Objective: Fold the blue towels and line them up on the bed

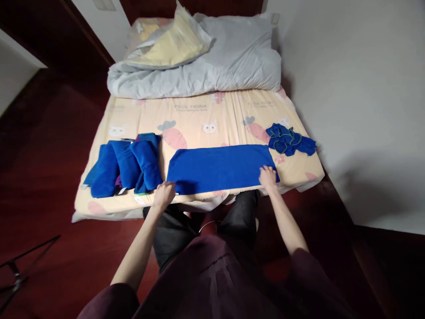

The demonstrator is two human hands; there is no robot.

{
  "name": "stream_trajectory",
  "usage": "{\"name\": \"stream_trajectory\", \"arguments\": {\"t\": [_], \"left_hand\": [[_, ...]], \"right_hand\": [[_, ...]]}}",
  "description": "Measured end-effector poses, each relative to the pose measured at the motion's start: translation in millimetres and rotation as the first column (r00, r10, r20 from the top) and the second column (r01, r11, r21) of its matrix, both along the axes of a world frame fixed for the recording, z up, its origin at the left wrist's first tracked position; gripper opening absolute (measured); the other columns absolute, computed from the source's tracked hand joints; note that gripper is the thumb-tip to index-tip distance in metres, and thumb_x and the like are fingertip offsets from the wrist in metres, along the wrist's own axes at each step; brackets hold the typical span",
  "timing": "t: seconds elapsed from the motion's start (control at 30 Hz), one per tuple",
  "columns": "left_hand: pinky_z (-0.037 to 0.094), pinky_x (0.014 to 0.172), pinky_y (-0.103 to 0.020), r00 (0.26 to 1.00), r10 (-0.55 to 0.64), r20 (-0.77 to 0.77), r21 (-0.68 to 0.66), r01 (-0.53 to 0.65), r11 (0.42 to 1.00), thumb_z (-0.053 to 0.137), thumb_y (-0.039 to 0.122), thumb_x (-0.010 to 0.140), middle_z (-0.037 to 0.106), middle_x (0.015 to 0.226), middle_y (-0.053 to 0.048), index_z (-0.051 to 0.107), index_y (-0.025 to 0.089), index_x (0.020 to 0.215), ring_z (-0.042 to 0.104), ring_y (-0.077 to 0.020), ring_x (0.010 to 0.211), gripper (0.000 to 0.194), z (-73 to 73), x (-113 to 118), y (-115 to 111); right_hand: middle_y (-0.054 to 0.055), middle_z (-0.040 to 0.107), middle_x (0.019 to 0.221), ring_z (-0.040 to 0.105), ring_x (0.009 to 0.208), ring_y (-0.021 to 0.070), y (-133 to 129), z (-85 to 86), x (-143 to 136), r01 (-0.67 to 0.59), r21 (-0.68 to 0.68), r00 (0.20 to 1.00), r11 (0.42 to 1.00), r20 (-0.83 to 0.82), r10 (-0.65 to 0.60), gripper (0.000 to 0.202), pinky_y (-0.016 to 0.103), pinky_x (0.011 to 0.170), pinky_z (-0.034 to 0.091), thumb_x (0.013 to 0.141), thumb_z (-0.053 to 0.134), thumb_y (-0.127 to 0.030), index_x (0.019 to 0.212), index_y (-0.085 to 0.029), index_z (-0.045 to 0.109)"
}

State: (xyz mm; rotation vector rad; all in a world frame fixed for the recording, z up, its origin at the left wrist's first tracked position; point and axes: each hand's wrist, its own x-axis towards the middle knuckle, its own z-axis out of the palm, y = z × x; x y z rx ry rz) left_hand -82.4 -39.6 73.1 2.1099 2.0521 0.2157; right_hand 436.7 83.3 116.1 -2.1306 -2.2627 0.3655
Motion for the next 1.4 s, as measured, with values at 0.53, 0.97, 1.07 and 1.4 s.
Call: {"name": "stream_trajectory", "arguments": {"t": [0.53, 0.97, 1.07, 1.4], "left_hand": [[0.021, 0.128, -0.06, 0.977, 0.036, 0.211, 0.171, -0.073, 0.983, 0.038, 0.025, 0.1, 0.035, 0.168, -0.015, 0.039, 0.019, 0.161, 0.025, -0.0303, 0.159, 0.062, -78.3, 95, 62], [0.014, 0.13, -0.056, 0.954, 0.1, 0.282, 0.139, -0.144, 0.98, 0.042, 0.026, 0.094, 0.037, 0.167, -0.012, 0.044, 0.019, 0.159, 0.026, -0.0301, 0.159, 0.065, -77.8, 97, 65], [0.015, 0.13, -0.054, 0.948, 0.117, 0.295, 0.157, -0.169, 0.973, 0.042, 0.029, 0.094, 0.041, 0.165, -0.011, 0.049, 0.019, 0.156, 0.029, -0.0282, 0.158, 0.063, -76.3, 99, 66], [0.018, 0.13, -0.053, 0.956, 0.107, 0.272, 0.177, -0.159, 0.971, 0.043, 0.029, 0.094, 0.041, 0.165, -0.01, 0.05, 0.019, 0.156, 0.03, -0.0276, 0.157, 0.062, -79.3, 97, 66]], "right_hand": [[0.003, 0.026, 0.172, 0.018, 0.162, 0.0237, -13, -97.2, -247, -0.349, 0.141, 0.722, 0.926, -0.589, 0.362, 0.057, 0.051, 0.131, 0.007, 0.105, 0.048, -0.028, 0.161, -0.024, 0.04], [0.004, 0.027, 0.171, 0.021, 0.161, 0.0186, 25, -106.3, -171, -0.439, 0.215, 0.776, 0.872, -0.399, 0.489, 0.054, 0.042, 0.134, 0.008, 0.109, 0.042, -0.039, 0.159, -0.019, 0.044], [0.003, 0.029, 0.171, 0.023, 0.16, 0.0183, 45, -103.9, -118, -0.384, 0.197, 0.818, 0.902, -0.381, 0.431, 0.054, 0.042, 0.135, 0.011, 0.109, 0.04, -0.039, 0.16, -0.02, 0.044], [0.008, 0.033, 0.17, 0.024, 0.16, 0.0212, 82, -104.7, 38, 0.015, 0.216, 0.956, 0.976, -0.29, 0.05, 0.059, 0.048, 0.134, 0.014, 0.108, 0.032, -0.036, 0.162, -0.012, 0.038]]}}
